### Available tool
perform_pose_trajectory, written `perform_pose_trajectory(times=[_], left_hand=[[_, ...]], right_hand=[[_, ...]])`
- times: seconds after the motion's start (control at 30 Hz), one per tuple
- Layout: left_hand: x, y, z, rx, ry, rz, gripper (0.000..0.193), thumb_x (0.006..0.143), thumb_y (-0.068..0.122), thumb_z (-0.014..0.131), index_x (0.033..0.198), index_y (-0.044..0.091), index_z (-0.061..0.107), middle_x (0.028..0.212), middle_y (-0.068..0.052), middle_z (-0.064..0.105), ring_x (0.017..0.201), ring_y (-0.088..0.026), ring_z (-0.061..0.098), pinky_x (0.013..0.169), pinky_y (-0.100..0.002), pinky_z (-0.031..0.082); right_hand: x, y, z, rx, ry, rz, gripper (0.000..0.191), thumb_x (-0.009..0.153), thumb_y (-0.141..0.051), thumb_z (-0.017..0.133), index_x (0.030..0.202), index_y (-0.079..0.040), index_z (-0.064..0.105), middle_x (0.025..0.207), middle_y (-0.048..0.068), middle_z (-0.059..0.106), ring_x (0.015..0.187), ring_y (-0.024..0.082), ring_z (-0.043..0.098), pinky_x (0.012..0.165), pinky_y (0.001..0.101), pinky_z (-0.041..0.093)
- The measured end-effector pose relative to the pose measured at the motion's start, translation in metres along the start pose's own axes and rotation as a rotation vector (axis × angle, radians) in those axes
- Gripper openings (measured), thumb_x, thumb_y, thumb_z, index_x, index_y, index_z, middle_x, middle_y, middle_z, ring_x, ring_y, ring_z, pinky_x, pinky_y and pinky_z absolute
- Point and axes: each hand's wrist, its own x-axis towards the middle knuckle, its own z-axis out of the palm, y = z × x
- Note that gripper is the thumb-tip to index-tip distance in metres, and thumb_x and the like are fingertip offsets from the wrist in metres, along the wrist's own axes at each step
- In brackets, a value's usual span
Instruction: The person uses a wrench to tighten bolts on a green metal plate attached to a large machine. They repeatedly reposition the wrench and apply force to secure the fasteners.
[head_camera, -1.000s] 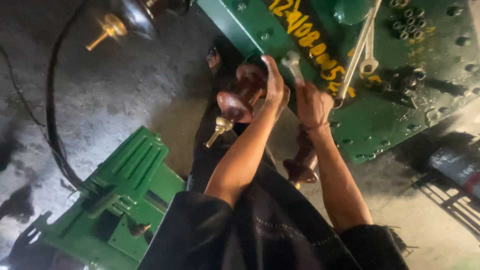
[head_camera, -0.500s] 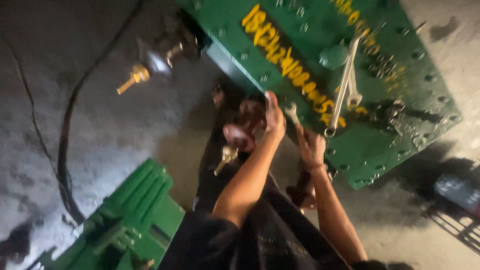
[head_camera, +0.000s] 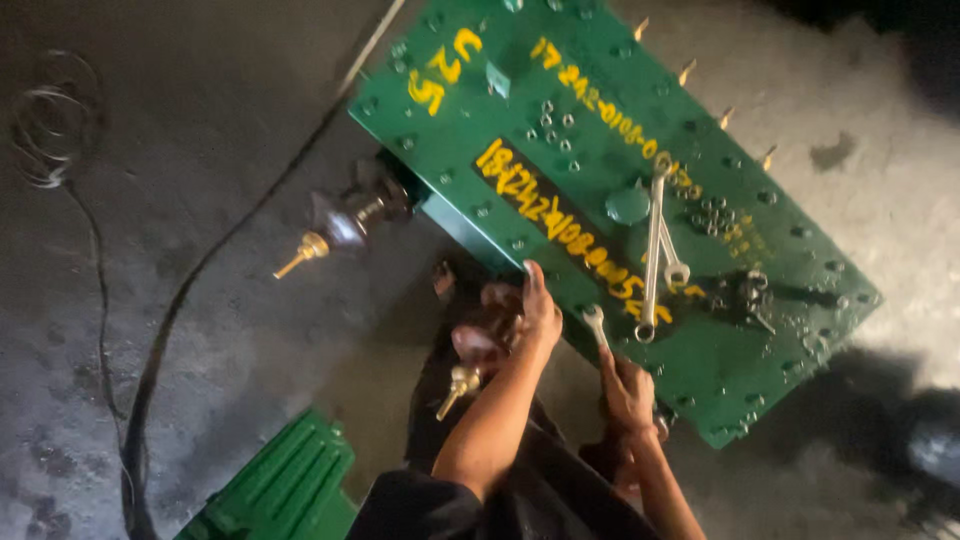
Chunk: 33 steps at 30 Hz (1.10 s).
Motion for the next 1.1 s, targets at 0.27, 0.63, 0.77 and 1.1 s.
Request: perform_pose_trajectory(times=[0.27, 0.63, 0.77, 1.1], left_hand=[[0.009, 0.003, 0.003, 0.314, 0.132, 0.081, 0.084, 0.097, 0.072, 0.038, 0.151, 0.008, 0.041, 0.148, -0.011, 0.051, 0.131, -0.025, 0.049, 0.11, -0.037, 0.038], [0.0, 0.014, 0.005, 0.283, 0.14, 0.208, 0.079, 0.095, 0.069, 0.048, 0.148, 0.009, 0.048, 0.142, -0.014, 0.056, 0.125, -0.027, 0.053, 0.106, -0.041, 0.042], [-0.002, 0.017, 0.006, 0.176, 0.103, 0.195, 0.08, 0.092, 0.069, 0.052, 0.15, 0.014, 0.045, 0.146, -0.011, 0.055, 0.132, -0.028, 0.051, 0.109, -0.044, 0.04], [-0.006, 0.022, 0.002, 0.054, 0.014, 0.263, 0.076, 0.092, 0.065, 0.058, 0.145, 0.011, 0.052, 0.141, -0.014, 0.059, 0.128, -0.031, 0.053, 0.105, -0.046, 0.043]], right_hand=[[-0.019, 0.026, -0.007, 0.133, -0.07, 0.095, 0.053, 0.102, -0.048, 0.054, 0.078, -0.003, 0.069, 0.06, 0.012, 0.066, 0.056, 0.025, 0.061, 0.055, 0.043, 0.049], [0.002, 0.077, 0.013, 0.033, -0.047, 0.053, 0.052, 0.1, -0.052, 0.056, 0.094, -0.006, 0.08, 0.064, 0.013, 0.073, 0.06, 0.022, 0.071, 0.063, 0.0391, 0.055], [0.009, 0.068, 0.016, 0.017, -0.047, 0.047, 0.053, 0.1, -0.052, 0.056, 0.093, -0.006, 0.08, 0.064, 0.013, 0.073, 0.06, 0.022, 0.07, 0.063, 0.039, 0.055], [0.012, 0.046, 0.017, 0.007, -0.111, 0.007, 0.053, 0.101, -0.051, 0.056, 0.092, -0.004, 0.079, 0.065, 0.013, 0.072, 0.06, 0.022, 0.069, 0.062, 0.0388, 0.054]])
